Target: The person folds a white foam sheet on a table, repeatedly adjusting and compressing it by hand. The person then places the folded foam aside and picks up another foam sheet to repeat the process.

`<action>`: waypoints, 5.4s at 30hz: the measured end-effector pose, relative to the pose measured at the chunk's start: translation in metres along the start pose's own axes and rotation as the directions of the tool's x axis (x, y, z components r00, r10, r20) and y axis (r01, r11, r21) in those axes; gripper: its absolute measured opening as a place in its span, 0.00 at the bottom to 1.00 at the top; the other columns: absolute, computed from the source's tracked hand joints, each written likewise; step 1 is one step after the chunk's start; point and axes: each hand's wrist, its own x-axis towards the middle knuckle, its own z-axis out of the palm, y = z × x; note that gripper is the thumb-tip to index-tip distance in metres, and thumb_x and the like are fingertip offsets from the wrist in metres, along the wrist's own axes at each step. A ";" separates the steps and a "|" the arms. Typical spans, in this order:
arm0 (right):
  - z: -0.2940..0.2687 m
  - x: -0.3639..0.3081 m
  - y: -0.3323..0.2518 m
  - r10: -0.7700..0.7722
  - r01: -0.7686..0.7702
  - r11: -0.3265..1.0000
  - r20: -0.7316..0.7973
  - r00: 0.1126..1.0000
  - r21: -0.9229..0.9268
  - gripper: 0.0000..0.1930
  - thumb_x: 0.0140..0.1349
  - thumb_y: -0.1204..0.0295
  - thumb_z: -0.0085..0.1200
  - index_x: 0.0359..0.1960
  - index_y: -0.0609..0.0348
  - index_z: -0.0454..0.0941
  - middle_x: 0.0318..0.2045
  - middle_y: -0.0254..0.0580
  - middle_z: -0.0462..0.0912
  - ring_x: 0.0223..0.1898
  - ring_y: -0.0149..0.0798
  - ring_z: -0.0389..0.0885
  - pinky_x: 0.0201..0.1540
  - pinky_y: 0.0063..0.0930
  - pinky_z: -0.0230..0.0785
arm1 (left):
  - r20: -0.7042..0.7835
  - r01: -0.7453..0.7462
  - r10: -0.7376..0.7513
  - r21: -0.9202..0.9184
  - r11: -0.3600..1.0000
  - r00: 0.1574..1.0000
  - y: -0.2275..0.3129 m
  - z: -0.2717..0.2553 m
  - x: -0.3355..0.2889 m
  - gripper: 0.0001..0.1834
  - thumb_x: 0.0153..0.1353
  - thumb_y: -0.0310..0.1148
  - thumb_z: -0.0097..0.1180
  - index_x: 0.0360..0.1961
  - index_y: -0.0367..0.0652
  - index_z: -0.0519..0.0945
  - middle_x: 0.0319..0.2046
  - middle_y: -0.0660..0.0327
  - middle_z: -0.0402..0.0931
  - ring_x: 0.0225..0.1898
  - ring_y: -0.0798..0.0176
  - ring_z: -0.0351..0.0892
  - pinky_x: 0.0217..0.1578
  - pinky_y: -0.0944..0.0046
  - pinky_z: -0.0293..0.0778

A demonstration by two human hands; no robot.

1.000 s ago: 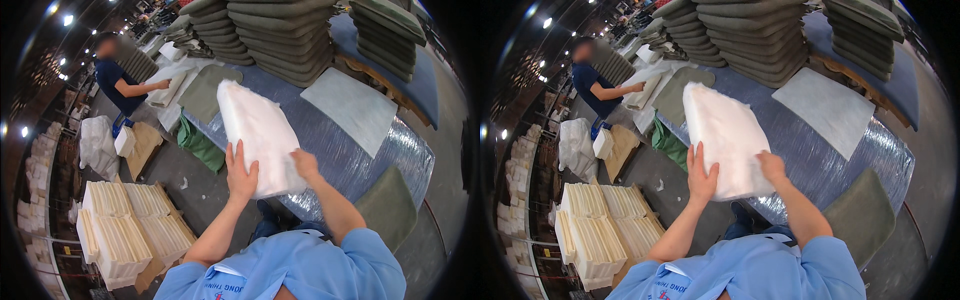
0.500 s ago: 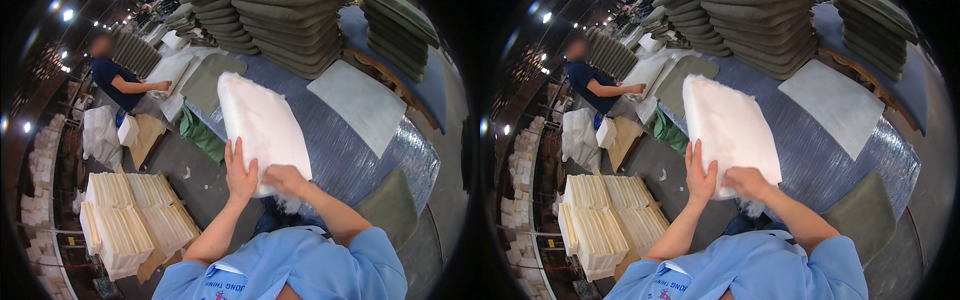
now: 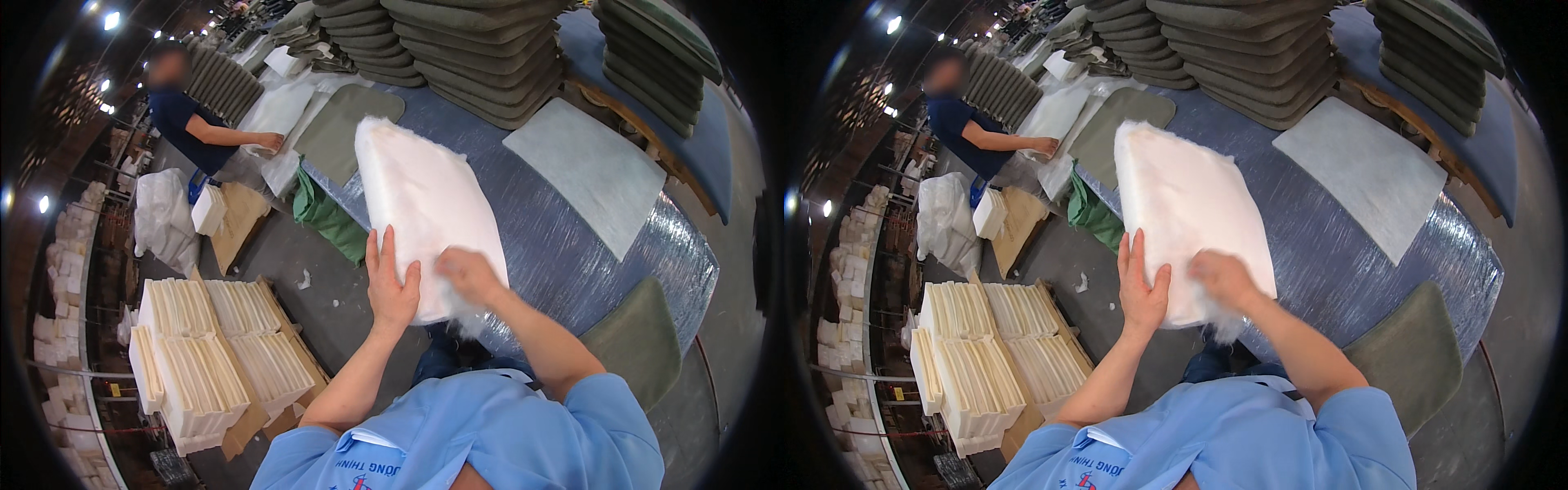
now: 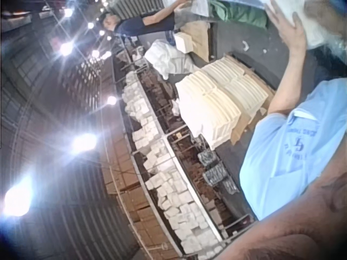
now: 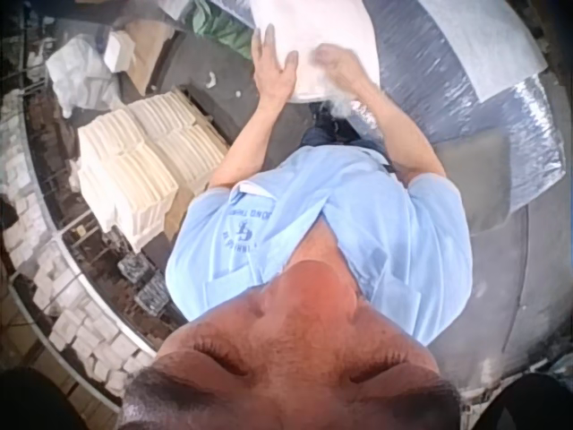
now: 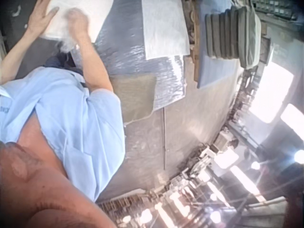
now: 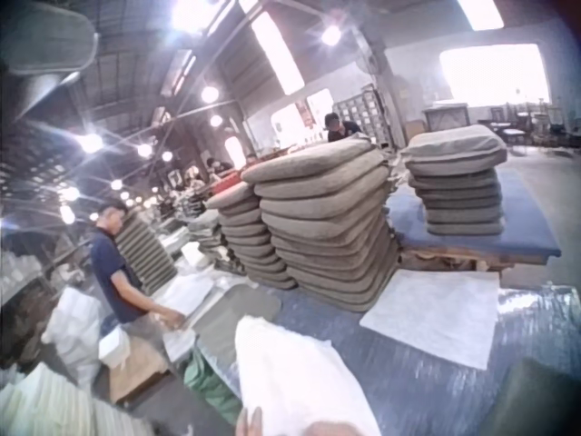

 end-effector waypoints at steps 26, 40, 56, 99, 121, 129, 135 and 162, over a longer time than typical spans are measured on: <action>-0.051 -0.043 0.078 0.170 -0.202 0.976 -0.299 0.939 -0.078 0.07 0.68 0.68 0.62 0.41 0.57 0.82 0.41 0.46 0.87 0.40 0.53 0.86 0.44 0.40 0.77 | 0.131 -0.346 0.395 -0.286 0.893 0.910 -0.002 0.001 -0.005 0.45 0.59 0.35 0.74 0.77 0.47 0.68 0.82 0.43 0.37 0.82 0.39 0.45 0.74 0.45 0.60; -0.027 -0.036 -0.020 -0.180 0.179 0.984 0.092 0.979 0.020 0.07 0.68 0.67 0.63 0.41 0.55 0.82 0.38 0.42 0.86 0.37 0.48 0.85 0.40 0.38 0.77 | 0.089 -0.301 0.322 -0.193 0.934 0.942 0.003 0.005 -0.013 0.42 0.59 0.32 0.73 0.74 0.44 0.70 0.81 0.39 0.40 0.79 0.35 0.52 0.72 0.45 0.62; -0.056 -0.073 -0.046 0.134 -0.130 0.989 -0.059 0.989 0.064 0.15 0.67 0.62 0.64 0.50 0.54 0.80 0.36 0.52 0.87 0.36 0.54 0.87 0.41 0.40 0.77 | -0.005 -0.162 0.189 -0.533 0.830 0.982 -0.003 0.006 -0.018 0.33 0.80 0.44 0.41 0.80 0.38 0.60 0.84 0.47 0.37 0.84 0.43 0.38 0.80 0.48 0.38; -0.023 0.066 -0.029 0.306 -0.290 0.947 -0.107 0.946 0.138 0.25 0.72 0.51 0.55 0.51 0.65 0.81 0.41 0.65 0.86 0.44 0.61 0.86 0.51 0.44 0.76 | -0.048 -0.157 0.150 -0.211 0.965 0.987 0.011 0.011 -0.019 0.27 0.72 0.31 0.53 0.72 0.39 0.74 0.80 0.38 0.48 0.80 0.37 0.51 0.77 0.47 0.51; -0.014 -0.065 0.039 0.031 0.001 0.964 -0.117 0.993 0.266 0.23 0.70 0.65 0.57 0.67 0.48 0.78 0.72 0.56 0.64 0.74 0.55 0.62 0.77 0.39 0.55 | -0.073 -0.205 0.193 -0.213 0.955 0.978 0.010 0.018 -0.018 0.27 0.72 0.29 0.51 0.72 0.38 0.74 0.79 0.40 0.50 0.79 0.39 0.54 0.75 0.46 0.54; -0.026 -0.046 0.064 0.102 -0.106 0.992 -0.053 0.993 -0.070 0.20 0.66 0.73 0.59 0.60 0.52 0.81 0.66 0.54 0.75 0.64 0.52 0.77 0.63 0.39 0.73 | -0.068 -0.177 0.165 -0.227 0.958 0.984 0.008 0.021 -0.020 0.27 0.74 0.30 0.50 0.73 0.37 0.72 0.80 0.42 0.50 0.80 0.42 0.53 0.75 0.48 0.54; -0.065 -0.024 0.088 0.247 -0.223 0.969 -0.409 0.878 0.107 0.15 0.64 0.73 0.58 0.53 0.58 0.83 0.47 0.50 0.87 0.49 0.49 0.86 0.58 0.36 0.75 | -0.077 -0.185 0.170 -0.253 0.950 0.982 0.009 0.021 -0.015 0.28 0.72 0.29 0.54 0.73 0.40 0.73 0.80 0.41 0.50 0.79 0.41 0.55 0.75 0.48 0.55; -0.047 -0.008 -0.052 0.140 -0.076 0.957 -0.216 0.966 0.279 0.13 0.63 0.75 0.54 0.49 0.59 0.81 0.39 0.54 0.88 0.40 0.55 0.87 0.45 0.41 0.77 | -0.035 -0.170 0.166 -0.197 0.966 0.985 0.031 0.020 -0.017 0.29 0.69 0.25 0.56 0.72 0.38 0.73 0.80 0.40 0.48 0.80 0.39 0.52 0.75 0.47 0.54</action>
